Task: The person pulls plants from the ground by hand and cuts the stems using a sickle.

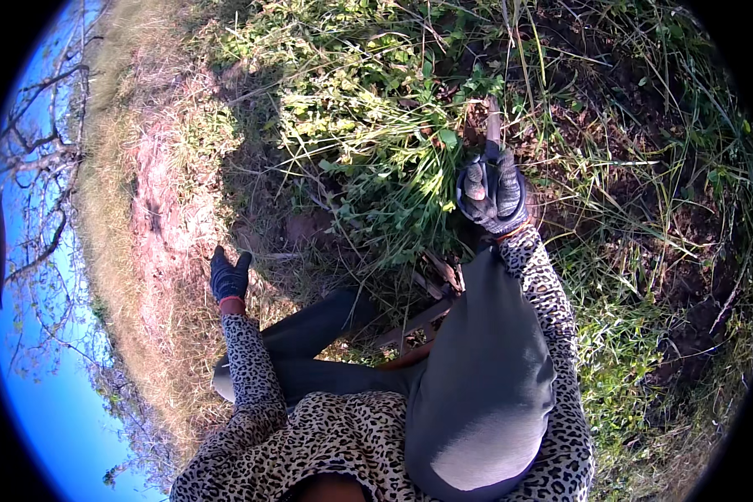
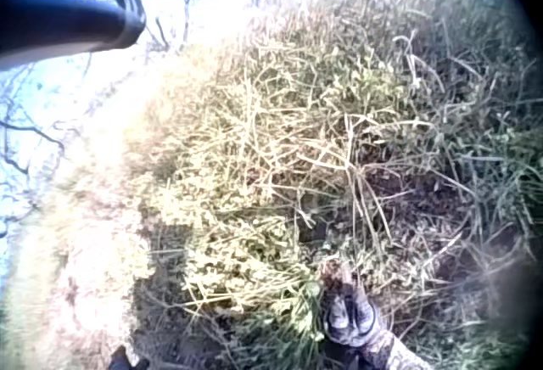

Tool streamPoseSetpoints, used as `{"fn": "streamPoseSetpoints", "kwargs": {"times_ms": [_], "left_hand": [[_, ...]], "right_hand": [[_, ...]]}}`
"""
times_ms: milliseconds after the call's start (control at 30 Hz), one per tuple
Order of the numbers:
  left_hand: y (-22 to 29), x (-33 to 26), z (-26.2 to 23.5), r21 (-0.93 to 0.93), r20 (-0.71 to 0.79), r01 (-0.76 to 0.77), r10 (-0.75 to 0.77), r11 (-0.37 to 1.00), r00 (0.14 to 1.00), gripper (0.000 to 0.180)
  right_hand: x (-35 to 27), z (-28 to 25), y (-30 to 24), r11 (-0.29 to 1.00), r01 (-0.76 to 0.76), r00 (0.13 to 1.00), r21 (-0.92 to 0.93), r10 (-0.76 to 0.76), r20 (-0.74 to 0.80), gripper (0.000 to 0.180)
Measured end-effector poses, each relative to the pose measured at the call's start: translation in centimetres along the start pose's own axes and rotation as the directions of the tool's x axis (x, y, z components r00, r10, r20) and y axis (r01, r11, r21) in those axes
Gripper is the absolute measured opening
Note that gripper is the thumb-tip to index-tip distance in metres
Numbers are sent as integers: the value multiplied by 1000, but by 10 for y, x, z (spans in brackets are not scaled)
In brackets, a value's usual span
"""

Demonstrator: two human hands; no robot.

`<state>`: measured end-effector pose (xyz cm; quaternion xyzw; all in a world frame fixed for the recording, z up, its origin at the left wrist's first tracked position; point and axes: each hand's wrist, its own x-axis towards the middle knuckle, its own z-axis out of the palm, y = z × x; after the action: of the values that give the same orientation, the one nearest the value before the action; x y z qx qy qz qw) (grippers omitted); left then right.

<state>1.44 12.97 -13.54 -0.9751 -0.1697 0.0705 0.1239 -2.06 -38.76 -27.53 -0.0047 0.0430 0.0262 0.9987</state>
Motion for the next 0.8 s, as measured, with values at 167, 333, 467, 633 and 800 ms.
{"fn": "streamPoseSetpoints", "kwargs": {"times_ms": [167,333,467,633,800], "left_hand": [[142,-32,-14,-295,-360,-501,391,814,847,46],[283,-51,-36,-534,-501,-790,640,301,583,29],[363,-53,-30,-377,-323,-851,809,365,490,48],[402,-69,22,-110,229,-800,799,589,556,70],[394,-71,42,-145,94,-815,828,561,553,65]], "right_hand": [[-18,-2,-1,999,-38,999,-15,39,23,46],[-26,-4,0,999,-38,999,-8,38,20,54],[-28,-2,-4,993,-37,999,112,40,-29,42],[-29,-21,-3,996,-17,1000,-86,18,6,39],[-31,-22,-2,999,-27,1000,45,27,1,57]]}}
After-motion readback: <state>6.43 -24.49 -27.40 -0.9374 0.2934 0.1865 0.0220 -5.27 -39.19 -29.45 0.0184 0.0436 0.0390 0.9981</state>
